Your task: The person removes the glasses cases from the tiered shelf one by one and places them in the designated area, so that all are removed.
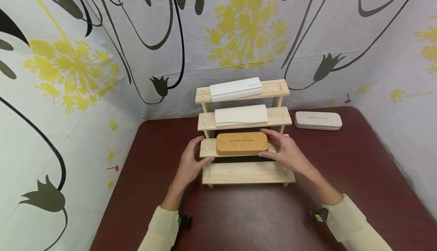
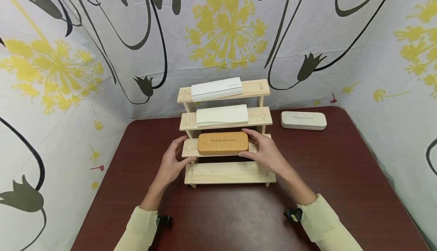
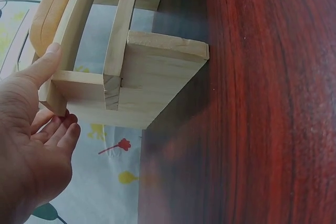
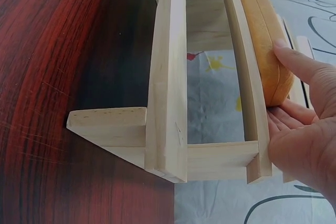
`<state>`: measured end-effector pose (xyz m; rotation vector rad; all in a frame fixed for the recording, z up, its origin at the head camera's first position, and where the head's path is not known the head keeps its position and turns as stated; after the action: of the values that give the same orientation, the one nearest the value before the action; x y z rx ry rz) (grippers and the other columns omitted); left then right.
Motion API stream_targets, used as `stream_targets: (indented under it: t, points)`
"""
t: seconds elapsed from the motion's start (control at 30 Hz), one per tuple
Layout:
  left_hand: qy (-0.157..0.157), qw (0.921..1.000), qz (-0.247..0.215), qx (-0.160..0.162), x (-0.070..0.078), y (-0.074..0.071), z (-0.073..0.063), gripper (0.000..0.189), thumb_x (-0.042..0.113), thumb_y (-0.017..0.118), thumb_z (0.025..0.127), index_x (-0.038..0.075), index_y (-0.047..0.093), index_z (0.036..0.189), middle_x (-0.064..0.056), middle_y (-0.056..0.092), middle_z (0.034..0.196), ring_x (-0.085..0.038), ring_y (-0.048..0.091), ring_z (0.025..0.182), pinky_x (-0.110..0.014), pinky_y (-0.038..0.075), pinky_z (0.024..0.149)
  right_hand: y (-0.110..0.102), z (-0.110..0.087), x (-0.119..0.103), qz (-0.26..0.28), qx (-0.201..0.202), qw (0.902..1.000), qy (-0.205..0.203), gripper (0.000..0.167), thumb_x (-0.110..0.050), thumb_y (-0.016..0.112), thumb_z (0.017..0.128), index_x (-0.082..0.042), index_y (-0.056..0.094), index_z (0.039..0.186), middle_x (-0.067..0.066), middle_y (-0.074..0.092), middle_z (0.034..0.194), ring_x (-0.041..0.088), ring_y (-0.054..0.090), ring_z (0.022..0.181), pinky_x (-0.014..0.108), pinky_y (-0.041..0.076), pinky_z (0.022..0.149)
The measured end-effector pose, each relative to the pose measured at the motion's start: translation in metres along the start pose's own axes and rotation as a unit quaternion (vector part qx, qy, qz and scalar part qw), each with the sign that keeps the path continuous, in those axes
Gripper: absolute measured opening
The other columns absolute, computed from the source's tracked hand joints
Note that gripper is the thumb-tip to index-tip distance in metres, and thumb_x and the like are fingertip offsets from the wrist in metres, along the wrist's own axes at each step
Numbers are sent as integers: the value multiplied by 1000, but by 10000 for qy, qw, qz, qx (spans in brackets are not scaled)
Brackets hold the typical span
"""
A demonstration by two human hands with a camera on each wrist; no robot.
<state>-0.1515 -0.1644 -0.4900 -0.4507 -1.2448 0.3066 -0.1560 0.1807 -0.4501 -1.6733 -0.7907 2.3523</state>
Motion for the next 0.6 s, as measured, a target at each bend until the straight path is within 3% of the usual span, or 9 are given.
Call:
stream_targets:
  t: [0.37, 0.6]
  points:
    - [-6, 9999, -140, 25, -2, 1, -1, 84, 14, 91, 87, 1, 46, 157, -12, 50, 157, -25, 45, 148, -39, 37, 122, -1, -1, 0, 67, 11, 10000, 60, 78, -7, 92, 83, 5, 54, 150, 26, 61, 145, 43, 63, 130, 47, 52, 106]
    - [27, 9999, -154, 61, -2, 0, -2, 82, 15, 91, 87, 7, 48, 156, -10, 51, 156, -24, 46, 147, -39, 38, 122, -2, -1, 3, 209, -4, 9997, 85, 76, -8, 91, 84, 3, 55, 151, 25, 61, 146, 43, 62, 130, 46, 51, 108]
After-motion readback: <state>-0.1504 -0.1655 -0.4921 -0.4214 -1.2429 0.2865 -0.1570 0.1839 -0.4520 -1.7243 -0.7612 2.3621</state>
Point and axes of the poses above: each hand's wrist, its own z-axis towards the middle knuckle, its own y-axis out of the palm, x = y × z, the point moved 2 cm from there along z, towards the middle knuckle
